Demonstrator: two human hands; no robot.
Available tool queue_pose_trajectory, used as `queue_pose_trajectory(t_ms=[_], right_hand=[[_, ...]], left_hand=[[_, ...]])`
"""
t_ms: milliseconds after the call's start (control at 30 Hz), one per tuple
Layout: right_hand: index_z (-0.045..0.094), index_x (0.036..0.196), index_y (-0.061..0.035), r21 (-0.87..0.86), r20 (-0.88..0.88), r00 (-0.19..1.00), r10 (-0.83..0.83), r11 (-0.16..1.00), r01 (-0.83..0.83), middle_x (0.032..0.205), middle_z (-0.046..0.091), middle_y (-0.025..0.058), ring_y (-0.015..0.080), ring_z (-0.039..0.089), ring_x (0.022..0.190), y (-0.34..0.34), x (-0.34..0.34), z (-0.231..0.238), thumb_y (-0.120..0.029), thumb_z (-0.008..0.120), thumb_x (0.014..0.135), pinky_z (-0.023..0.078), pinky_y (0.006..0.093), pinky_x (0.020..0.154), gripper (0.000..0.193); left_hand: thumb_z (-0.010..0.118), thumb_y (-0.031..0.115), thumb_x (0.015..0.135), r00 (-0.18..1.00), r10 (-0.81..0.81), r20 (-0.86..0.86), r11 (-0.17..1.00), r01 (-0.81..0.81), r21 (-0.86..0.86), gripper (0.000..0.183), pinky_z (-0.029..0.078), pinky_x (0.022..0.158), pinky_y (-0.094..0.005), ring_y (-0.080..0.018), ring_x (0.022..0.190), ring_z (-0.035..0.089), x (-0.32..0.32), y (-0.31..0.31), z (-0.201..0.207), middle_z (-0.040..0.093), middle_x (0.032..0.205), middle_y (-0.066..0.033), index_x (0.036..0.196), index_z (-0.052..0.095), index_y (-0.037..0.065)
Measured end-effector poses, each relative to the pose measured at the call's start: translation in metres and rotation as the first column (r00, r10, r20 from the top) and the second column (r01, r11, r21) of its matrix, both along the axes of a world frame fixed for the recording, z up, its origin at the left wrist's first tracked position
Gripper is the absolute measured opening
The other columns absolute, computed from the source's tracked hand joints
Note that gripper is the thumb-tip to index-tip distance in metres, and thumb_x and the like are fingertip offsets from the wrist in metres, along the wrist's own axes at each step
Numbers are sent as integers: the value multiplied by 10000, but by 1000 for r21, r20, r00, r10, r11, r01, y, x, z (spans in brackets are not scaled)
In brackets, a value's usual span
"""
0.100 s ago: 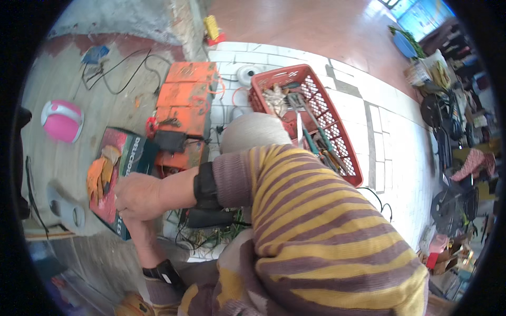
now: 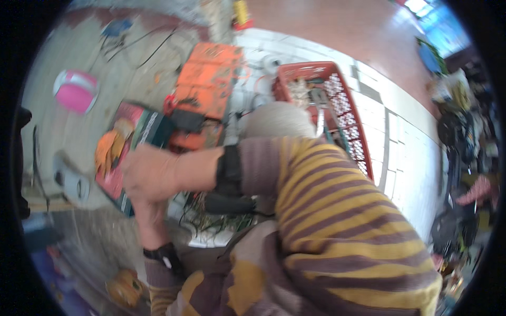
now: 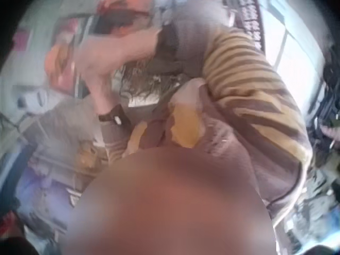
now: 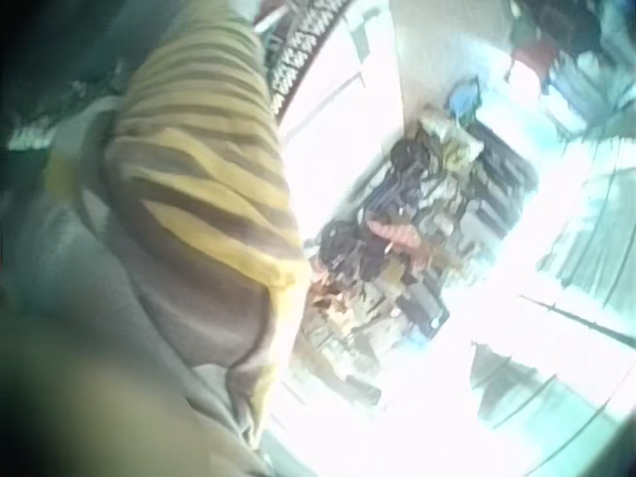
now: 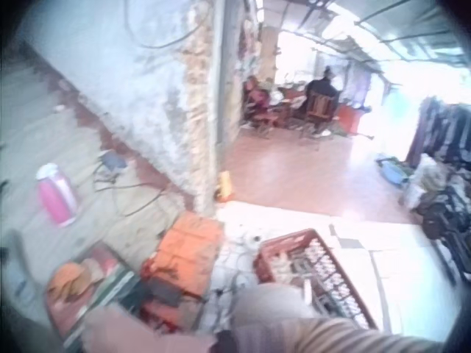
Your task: The person is repairing an electronic device by stripping and twisting wires. They use pliers to strip the insulation and then twist the exposed wires together.
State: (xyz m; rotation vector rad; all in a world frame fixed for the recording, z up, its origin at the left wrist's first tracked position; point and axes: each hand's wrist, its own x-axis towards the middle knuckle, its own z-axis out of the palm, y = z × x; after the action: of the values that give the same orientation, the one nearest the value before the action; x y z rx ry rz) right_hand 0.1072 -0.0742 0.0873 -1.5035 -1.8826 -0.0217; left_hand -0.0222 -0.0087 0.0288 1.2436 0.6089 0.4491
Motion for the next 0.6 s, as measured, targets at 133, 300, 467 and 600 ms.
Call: queue_pose_trajectory(t_ms=[133, 300, 467, 600], right_hand=[[631, 776, -38, 36, -526, 849, 49, 999, -35, 737, 573, 82, 239, 573, 714, 5, 29, -4, -210, 627, 796, 473, 309, 669, 174], [634, 781, -45, -335, -880, 380, -284, 939, -74, 702, 593, -19, 51, 495, 609, 15, 55, -1, -216, 599, 862, 414, 203, 561, 192], [584, 860, -29, -383, -923, 46, -383, 895, -229, 744, 602, 18, 62, 485, 546, 15, 53, -15, -197, 520, 899, 395, 207, 481, 185], [595, 875, -21, -445, -895, 232, -382, 812, -378, 711, 604, 46, 82, 483, 505, 16, 38, -24, -180, 530, 865, 377, 216, 423, 172]], left_hand=[[449, 177, 938, 968, -47, 247, 953, 117, -279, 212, 343, 535, -240, -72, 567, 392, 8, 2, 23, 461, 718, 39, 1104, 495, 54], [439, 242, 951, 903, 12, 430, 892, 185, -414, 228, 255, 479, -235, -68, 476, 242, 9, 21, 54, 275, 562, 44, 825, 478, 56], [403, 278, 967, 863, 159, 479, 855, 122, -504, 254, 278, 507, -234, -88, 515, 286, 3, 37, 48, 311, 618, 26, 830, 484, 79], [458, 286, 944, 840, 235, 489, 858, 58, -511, 222, 395, 633, -270, -138, 719, 470, -1, 46, 42, 491, 826, -26, 839, 503, 95]])
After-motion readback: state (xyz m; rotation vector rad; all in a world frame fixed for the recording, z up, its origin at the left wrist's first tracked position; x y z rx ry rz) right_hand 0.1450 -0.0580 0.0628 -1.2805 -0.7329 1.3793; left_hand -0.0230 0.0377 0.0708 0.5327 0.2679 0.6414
